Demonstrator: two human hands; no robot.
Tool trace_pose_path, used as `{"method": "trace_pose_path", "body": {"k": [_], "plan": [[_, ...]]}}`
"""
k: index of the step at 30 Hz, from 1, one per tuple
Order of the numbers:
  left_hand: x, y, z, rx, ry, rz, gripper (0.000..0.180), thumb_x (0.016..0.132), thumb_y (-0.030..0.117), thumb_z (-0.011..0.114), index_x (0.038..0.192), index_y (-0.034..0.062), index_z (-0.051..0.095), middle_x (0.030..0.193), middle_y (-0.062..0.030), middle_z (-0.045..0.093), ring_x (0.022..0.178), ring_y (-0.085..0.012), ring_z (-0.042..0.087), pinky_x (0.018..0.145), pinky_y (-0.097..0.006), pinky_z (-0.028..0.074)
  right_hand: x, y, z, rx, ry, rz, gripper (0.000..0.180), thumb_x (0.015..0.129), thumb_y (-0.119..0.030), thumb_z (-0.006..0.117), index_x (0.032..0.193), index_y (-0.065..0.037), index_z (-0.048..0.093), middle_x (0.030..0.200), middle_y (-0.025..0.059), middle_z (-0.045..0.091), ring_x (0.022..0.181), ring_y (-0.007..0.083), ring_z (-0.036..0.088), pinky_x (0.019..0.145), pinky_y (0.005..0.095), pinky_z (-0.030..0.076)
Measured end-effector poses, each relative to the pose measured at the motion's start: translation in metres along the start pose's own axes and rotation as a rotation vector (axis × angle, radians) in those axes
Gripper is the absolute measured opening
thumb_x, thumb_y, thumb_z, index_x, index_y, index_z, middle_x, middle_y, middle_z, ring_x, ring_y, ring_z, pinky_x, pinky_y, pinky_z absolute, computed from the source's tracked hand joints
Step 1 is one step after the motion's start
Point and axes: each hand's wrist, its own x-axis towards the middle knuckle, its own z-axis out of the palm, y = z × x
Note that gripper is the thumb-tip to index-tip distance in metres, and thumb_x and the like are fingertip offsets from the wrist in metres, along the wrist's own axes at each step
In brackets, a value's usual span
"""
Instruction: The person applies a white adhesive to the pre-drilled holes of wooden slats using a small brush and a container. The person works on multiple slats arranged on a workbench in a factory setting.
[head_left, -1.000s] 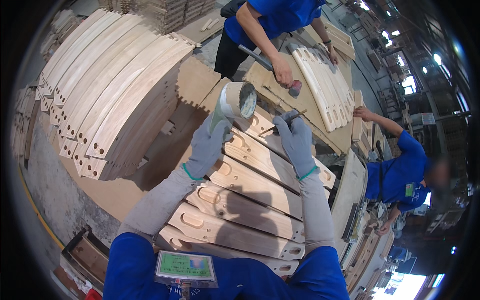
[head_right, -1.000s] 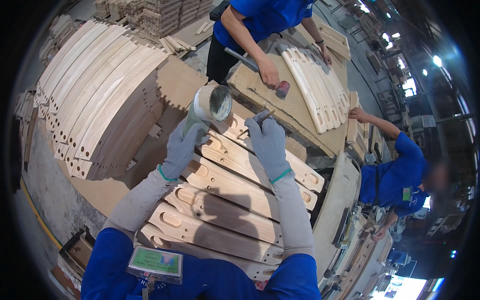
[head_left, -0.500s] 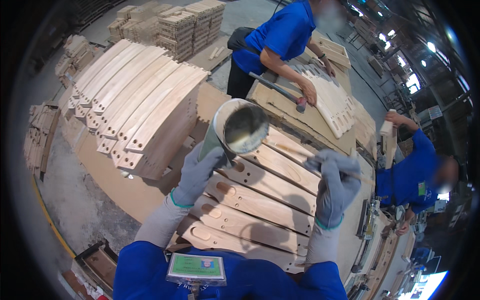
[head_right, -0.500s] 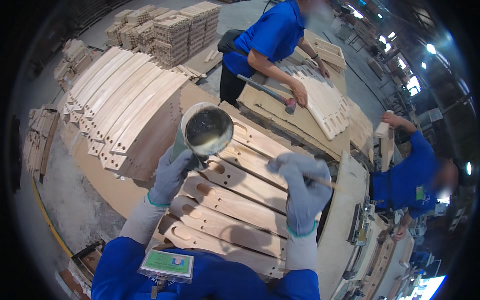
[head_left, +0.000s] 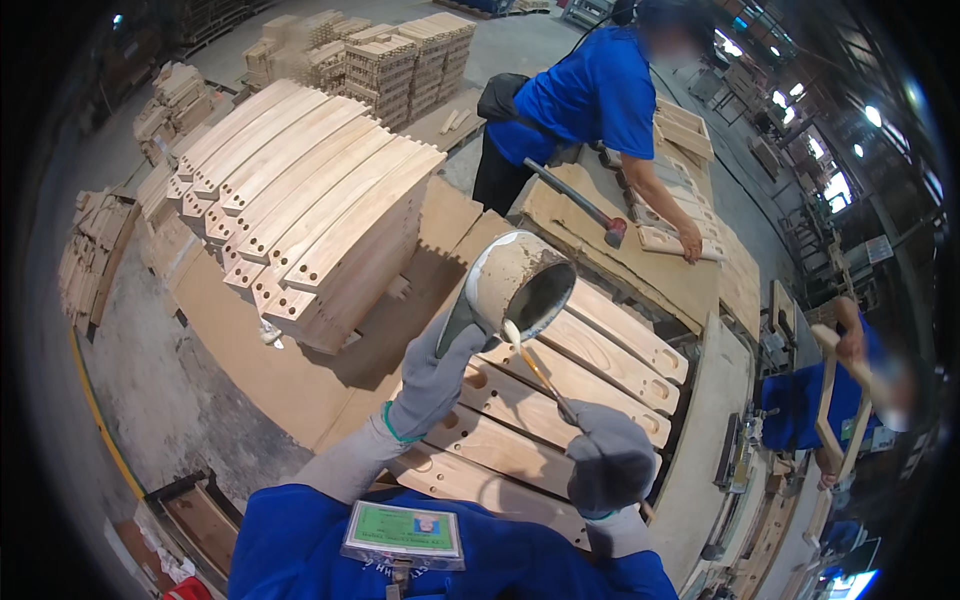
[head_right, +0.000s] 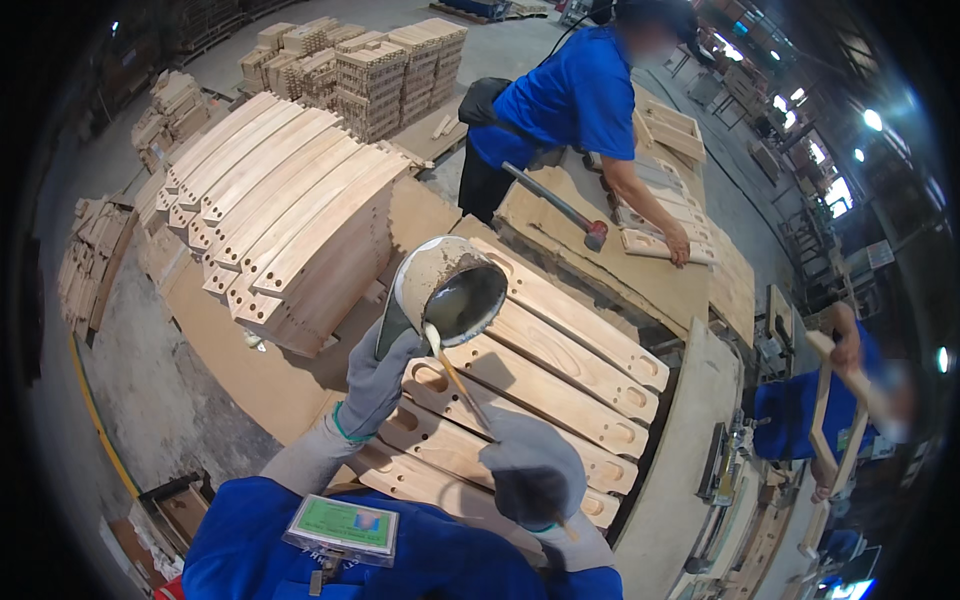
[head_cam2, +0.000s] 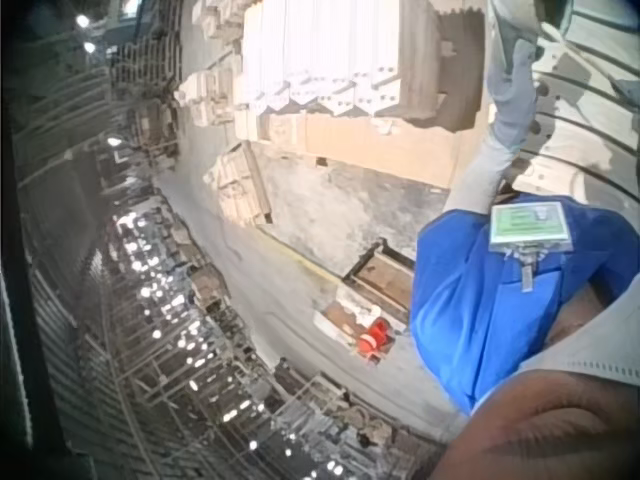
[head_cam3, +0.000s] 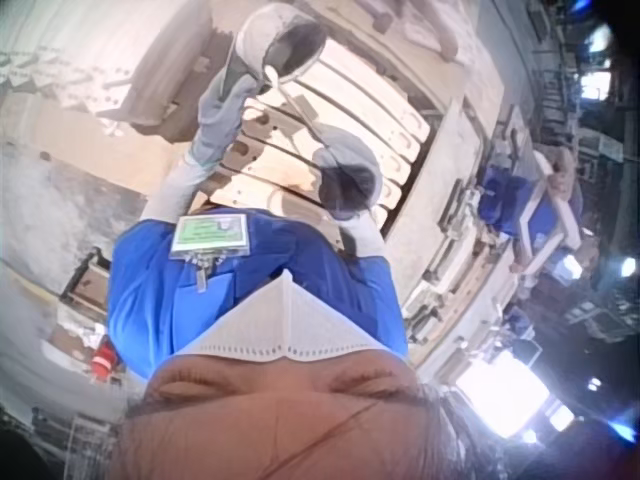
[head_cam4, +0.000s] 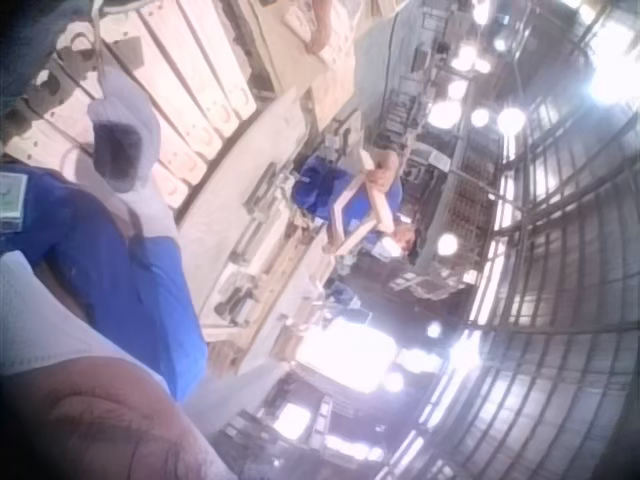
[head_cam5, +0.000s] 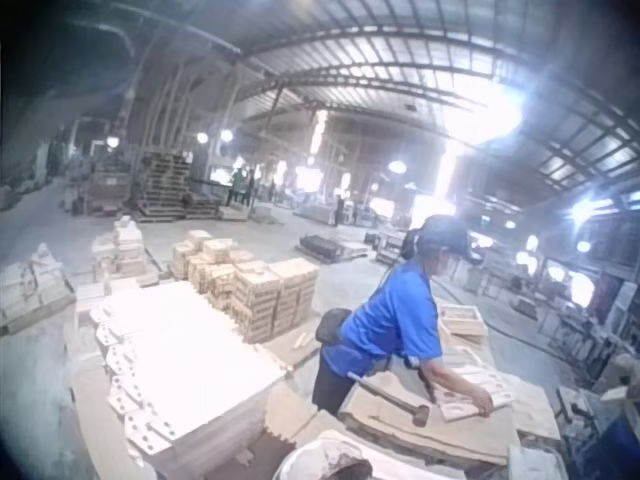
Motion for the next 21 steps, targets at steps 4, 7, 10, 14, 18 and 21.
{"method": "trace_pose_path", "body": {"k": [4, 7, 10, 14, 18, 21], "plan": [[0.017, -0.037, -0.018, 0.112, 0.022, -0.09, 0.033, 0.089, 0.012, 0.056, 0.119, -0.0016, 0.055, 0.091, -0.0039, 0.064, 0.079, -0.0064, 0.056, 0.072, -0.023, 0.048, 0.02, 0.039, 0.014, 0.175, 0.307, 0.388, 0.008, 0.085, -0.002, 0.053, 0.083, 0.005, 0.054, 0.075, 0.0148, 0.061, 0.068, 0.022, 0.063, 0.066, 0.0324, 0.054], [0.03, -0.069, -0.026, 0.061, 0.058, -0.163, 0.033, 0.09, 0.015, 0.054, 0.119, -0.0011, 0.054, 0.089, -0.0025, 0.064, 0.078, -0.0071, 0.056, 0.071, -0.022, 0.047, 0.05, 0.076, 0.017, 0.471, 0.433, 0.636, 0.009, 0.087, -0.005, 0.057, 0.082, 0.002, 0.059, 0.077, 0.0108, 0.064, 0.071, 0.0155, 0.064, 0.066, 0.0259, 0.052], [0.036, -0.101, -0.031, 0.044, 0.103, -0.166, 0.034, 0.091, 0.018, 0.052, 0.118, -0.0012, 0.053, 0.089, -0.0036, 0.064, 0.078, -0.0095, 0.058, 0.072, -0.024, 0.047, 0.049, 0.13, 0.025, 0.289, 0.25, 0.68, 0.014, 0.087, -0.011, 0.061, 0.084, 0.003, 0.06, 0.073, 0.0083, 0.063, 0.067, 0.0129, 0.063, 0.063, 0.0237, 0.051], [0.037, -0.11, -0.035, -0.017, 0.136, -0.182, 0.033, 0.089, 0.018, 0.054, 0.116, -0.0015, 0.054, 0.089, -0.0063, 0.064, 0.077, -0.0113, 0.06, 0.07, -0.025, 0.048, 0.049, 0.153, 0.04, 0.085, 0.077, 0.677, 0.022, 0.085, -0.016, 0.065, 0.084, 0.005, 0.06, 0.07, 0.009, 0.064, 0.062, 0.0113, 0.062, 0.06, 0.0229, 0.05], [0.037, -0.104, -0.032, -0.021, 0.149, -0.182, 0.031, 0.089, 0.018, 0.055, 0.113, -0.0021, 0.055, 0.088, -0.007, 0.064, 0.076, -0.0112, 0.061, 0.068, -0.025, 0.048, 0.044, 0.174, 0.054, 0.021, 0.062, 0.622, 0.022, 0.082, -0.016, 0.066, 0.077, 0.004, 0.061, 0.066, 0.0099, 0.063, 0.057, 0.013, 0.06, 0.054, 0.0257, 0.046], [0.038, -0.102, -0.031, -0.007, 0.145, -0.171, 0.031, 0.089, 0.018, 0.055, 0.112, -0.0019, 0.056, 0.087, -0.0071, 0.064, 0.075, -0.0112, 0.061, 0.067, -0.025, 0.048, 0.036, 0.184, 0.064, 0.025, 0.052, 0.554, 0.024, 0.082, -0.016, 0.066, 0.07, 0.004, 0.06, 0.064, 0.0107, 0.062, 0.056, 0.0153, 0.059, 0.052, 0.0274, 0.044]]}}
